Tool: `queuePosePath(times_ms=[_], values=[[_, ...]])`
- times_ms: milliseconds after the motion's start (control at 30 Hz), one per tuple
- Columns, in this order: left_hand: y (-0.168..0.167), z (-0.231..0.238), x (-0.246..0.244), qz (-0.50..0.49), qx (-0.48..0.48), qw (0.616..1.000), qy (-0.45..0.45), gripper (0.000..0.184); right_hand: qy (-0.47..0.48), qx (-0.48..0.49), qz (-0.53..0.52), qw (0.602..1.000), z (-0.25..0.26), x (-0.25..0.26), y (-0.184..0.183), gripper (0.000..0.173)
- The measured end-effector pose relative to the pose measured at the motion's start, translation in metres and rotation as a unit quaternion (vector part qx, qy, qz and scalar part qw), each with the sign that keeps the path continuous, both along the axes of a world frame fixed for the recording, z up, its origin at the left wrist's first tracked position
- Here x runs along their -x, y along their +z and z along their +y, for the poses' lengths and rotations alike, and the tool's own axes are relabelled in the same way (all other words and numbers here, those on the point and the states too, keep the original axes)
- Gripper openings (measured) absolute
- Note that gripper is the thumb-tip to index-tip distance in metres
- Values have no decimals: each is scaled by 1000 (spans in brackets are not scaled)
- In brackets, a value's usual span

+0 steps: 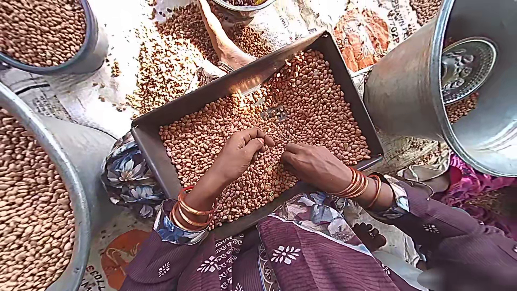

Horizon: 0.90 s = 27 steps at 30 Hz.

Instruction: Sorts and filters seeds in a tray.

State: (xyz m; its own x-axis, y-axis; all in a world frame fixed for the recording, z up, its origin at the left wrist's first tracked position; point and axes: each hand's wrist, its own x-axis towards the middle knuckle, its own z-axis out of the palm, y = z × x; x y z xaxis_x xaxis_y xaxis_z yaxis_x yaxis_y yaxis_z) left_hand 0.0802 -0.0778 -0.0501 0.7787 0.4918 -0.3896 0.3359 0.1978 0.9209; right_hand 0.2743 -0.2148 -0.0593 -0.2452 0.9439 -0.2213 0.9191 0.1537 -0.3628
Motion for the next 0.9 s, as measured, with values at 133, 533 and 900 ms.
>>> queuePosePath(times_ms=[133, 533, 900], values=[[-2, 5, 1, 98, -111, 989, -9, 40, 12, 15, 48, 999, 21, 0, 13, 15], [-9, 19, 7, -25, 40, 995, 91, 37, -110, -36, -207, 972, 140, -42, 28, 27], [7, 51, 45, -46, -70, 958, 274, 32, -141, 66, -174, 972, 130, -32, 30, 24]])
